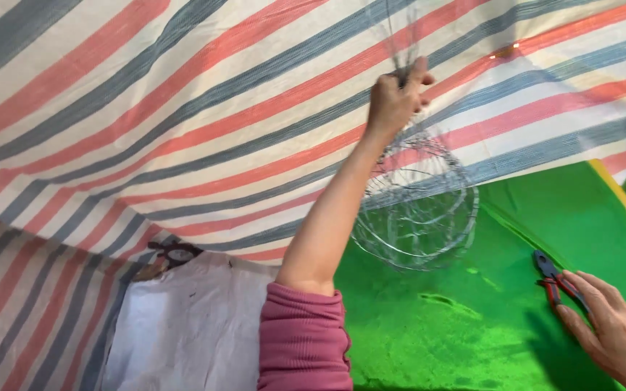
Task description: Manually shaping and assembling a structural wire reinforcement cage by bending and twisting metal wires.
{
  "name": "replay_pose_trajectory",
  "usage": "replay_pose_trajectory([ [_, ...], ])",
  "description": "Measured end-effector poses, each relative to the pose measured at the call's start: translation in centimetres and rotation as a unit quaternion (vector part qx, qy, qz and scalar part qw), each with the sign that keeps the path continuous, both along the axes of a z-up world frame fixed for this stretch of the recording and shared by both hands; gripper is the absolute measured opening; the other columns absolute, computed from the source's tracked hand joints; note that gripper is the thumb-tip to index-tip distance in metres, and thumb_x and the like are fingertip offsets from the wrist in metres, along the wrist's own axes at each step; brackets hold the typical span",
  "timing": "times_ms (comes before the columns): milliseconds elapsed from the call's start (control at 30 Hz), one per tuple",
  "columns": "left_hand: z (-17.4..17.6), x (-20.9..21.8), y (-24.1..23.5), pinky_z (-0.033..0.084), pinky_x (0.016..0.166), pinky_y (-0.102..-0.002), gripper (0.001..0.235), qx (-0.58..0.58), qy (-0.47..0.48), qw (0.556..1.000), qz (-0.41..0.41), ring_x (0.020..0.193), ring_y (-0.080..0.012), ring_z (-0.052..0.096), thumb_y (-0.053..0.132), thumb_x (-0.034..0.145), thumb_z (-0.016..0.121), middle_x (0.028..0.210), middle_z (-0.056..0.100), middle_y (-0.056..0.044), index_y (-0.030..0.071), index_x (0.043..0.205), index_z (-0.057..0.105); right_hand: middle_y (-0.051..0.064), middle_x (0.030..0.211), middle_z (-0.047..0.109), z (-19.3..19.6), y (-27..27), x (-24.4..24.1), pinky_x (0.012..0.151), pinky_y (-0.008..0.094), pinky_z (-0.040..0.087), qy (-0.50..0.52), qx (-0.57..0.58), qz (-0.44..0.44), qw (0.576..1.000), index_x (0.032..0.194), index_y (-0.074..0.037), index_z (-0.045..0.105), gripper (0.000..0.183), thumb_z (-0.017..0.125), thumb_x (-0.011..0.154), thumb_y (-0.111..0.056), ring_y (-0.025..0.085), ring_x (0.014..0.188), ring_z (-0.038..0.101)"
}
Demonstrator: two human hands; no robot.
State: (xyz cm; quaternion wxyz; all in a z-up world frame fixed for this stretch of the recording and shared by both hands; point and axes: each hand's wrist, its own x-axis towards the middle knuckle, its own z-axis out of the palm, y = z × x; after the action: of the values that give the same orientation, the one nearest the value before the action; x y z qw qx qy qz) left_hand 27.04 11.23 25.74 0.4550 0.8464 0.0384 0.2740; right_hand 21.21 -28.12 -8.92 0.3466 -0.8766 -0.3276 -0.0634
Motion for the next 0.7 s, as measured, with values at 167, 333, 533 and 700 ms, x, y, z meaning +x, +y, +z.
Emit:
replay_pose_trajectory([
  [167, 1.4, -0.5, -0.3, 0.054, 0.051, -0.025, 0.060, -0.071, 0.001, 0.997, -0.021, 0.055, -0.0166, 0.071, 0.058, 0.092, 0.050, 0.062, 0.072, -0.008, 0.006, 0.105, 0.077, 0.011, 0.141, 0.064, -2.7, -1.5, 0.3, 0.095, 0.043, 0.057, 0.094, 0.072, -0.049, 0.992, 0.149, -0.021, 0.058, 0.063, 0.067, 0.088, -0.029, 0.027, 0.100, 0.074],
  [333, 0.7, 2.1, -1.8, 0.061, 0.065, -0.032, 0.060, -0.110, -0.059, 0.989, 0.077, 0.039, -0.0162, 0.064, 0.058, 0.092, 0.049, 0.042, 0.059, -0.007, 0.005, 0.096, 0.079, 0.011, 0.120, 0.075, -4.9, -2.3, 0.6, 0.088, 0.043, 0.066, 0.163, 0.105, -0.082, 0.978, 0.147, -0.019, 0.061, 0.057, 0.067, 0.091, -0.026, 0.025, 0.080, 0.081],
  [533, -1.2, 4.7, -5.7, 0.053, 0.049, -0.032, 0.057, -0.161, -0.048, 0.980, 0.104, 0.037, -0.0163, 0.055, 0.061, 0.086, 0.055, 0.041, 0.052, -0.006, 0.007, 0.081, 0.073, 0.016, 0.124, 0.075, -6.3, -2.9, 0.3, 0.082, 0.037, 0.067, 0.194, 0.204, -0.097, 0.955, 0.139, -0.004, 0.064, 0.045, 0.067, 0.095, -0.012, 0.024, 0.089, 0.077],
  [700, -3.6, 5.0, -6.8, 0.058, 0.055, -0.033, 0.063, -0.111, 0.019, 0.989, 0.091, 0.038, -0.0144, 0.059, 0.066, 0.083, 0.054, 0.048, 0.061, -0.003, 0.007, 0.085, 0.078, 0.008, 0.113, 0.080, -7.6, -3.4, 0.0, 0.065, 0.028, 0.061, 0.197, 0.213, -0.117, 0.950, 0.138, -0.009, 0.066, 0.045, 0.070, 0.094, -0.013, 0.012, 0.064, 0.065],
])
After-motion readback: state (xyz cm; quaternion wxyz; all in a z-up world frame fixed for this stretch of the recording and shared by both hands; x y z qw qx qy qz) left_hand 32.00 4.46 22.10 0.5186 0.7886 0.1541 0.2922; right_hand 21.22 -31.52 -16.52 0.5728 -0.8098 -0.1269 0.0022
